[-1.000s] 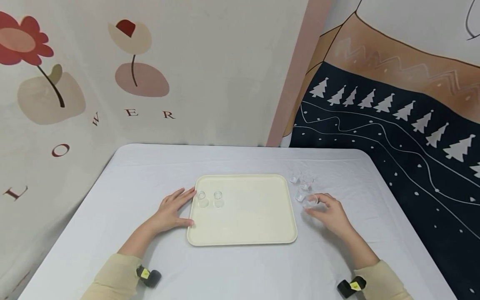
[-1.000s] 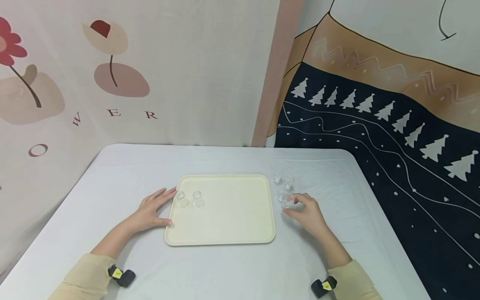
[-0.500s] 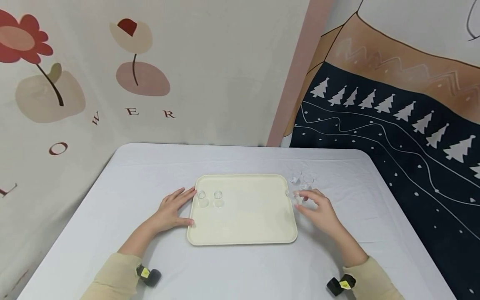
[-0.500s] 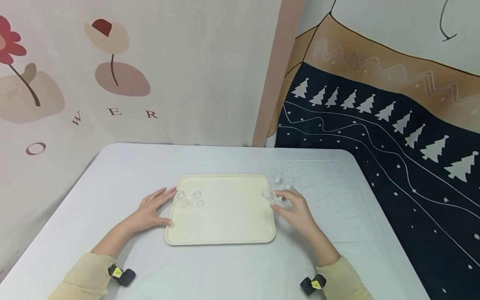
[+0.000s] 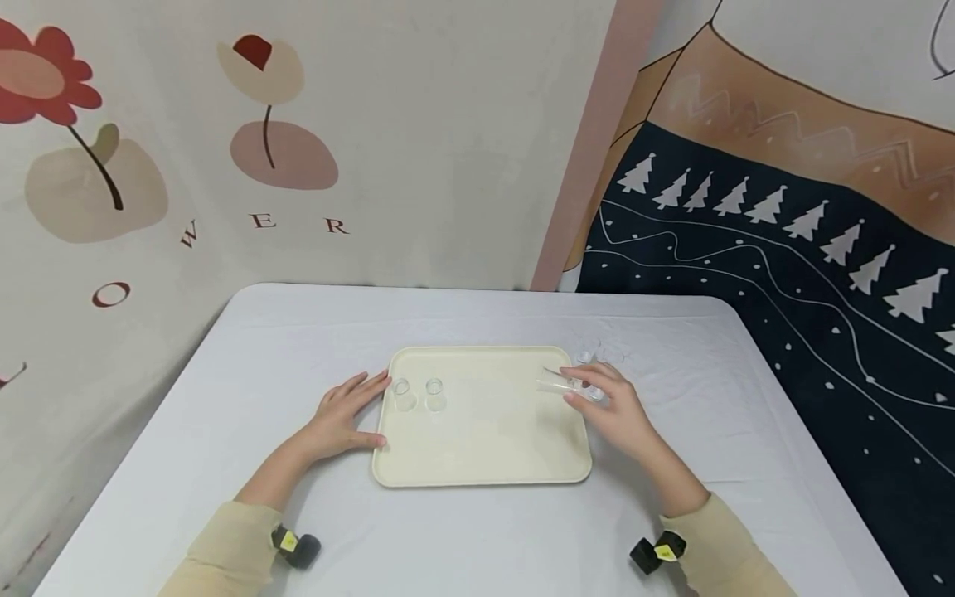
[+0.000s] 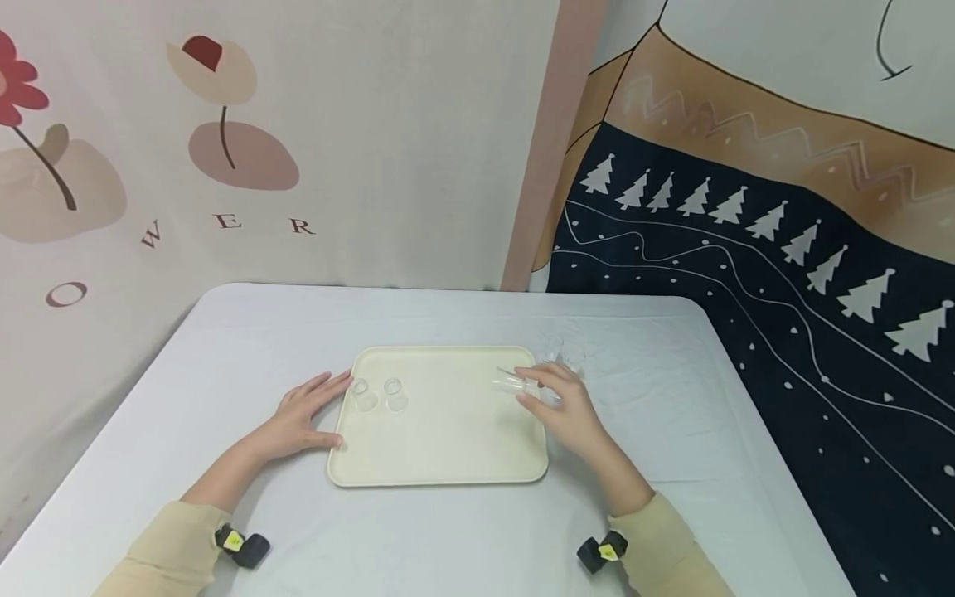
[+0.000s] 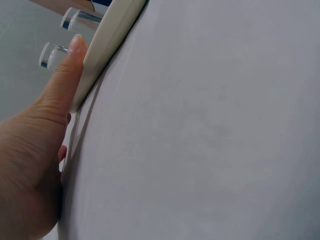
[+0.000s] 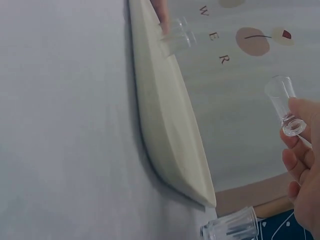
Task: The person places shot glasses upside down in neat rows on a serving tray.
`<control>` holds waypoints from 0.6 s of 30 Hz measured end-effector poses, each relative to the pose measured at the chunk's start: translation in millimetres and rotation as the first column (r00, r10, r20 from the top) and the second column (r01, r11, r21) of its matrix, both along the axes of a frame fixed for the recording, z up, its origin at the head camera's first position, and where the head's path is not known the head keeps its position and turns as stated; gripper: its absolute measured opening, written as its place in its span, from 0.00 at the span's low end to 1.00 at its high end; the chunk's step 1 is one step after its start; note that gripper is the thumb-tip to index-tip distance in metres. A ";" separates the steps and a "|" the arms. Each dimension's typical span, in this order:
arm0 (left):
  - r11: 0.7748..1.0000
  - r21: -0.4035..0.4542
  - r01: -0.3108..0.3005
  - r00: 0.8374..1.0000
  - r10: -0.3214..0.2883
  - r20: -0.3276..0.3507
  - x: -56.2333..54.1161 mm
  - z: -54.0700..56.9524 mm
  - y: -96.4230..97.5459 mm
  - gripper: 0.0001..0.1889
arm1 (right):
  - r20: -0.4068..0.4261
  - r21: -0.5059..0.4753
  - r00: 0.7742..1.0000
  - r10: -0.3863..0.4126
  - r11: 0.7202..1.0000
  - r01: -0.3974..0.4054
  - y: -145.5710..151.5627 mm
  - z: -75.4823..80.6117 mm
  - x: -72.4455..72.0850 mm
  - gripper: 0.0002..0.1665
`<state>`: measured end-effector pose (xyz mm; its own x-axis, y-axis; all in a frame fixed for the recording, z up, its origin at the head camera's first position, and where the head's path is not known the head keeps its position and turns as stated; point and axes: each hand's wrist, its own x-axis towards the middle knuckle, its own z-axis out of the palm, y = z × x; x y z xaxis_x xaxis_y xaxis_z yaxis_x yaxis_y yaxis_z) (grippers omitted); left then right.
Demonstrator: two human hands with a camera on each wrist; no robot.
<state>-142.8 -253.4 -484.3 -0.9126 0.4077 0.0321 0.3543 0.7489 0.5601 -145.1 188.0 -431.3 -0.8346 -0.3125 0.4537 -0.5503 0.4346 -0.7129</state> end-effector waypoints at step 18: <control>1.000 -0.005 -0.004 1.000 0.004 0.020 -0.5 -0.4 0.1 0.57 | 0.027 -0.075 0.997 0.075 0.995 -0.072 -53.3 7.9 -16.0 0.17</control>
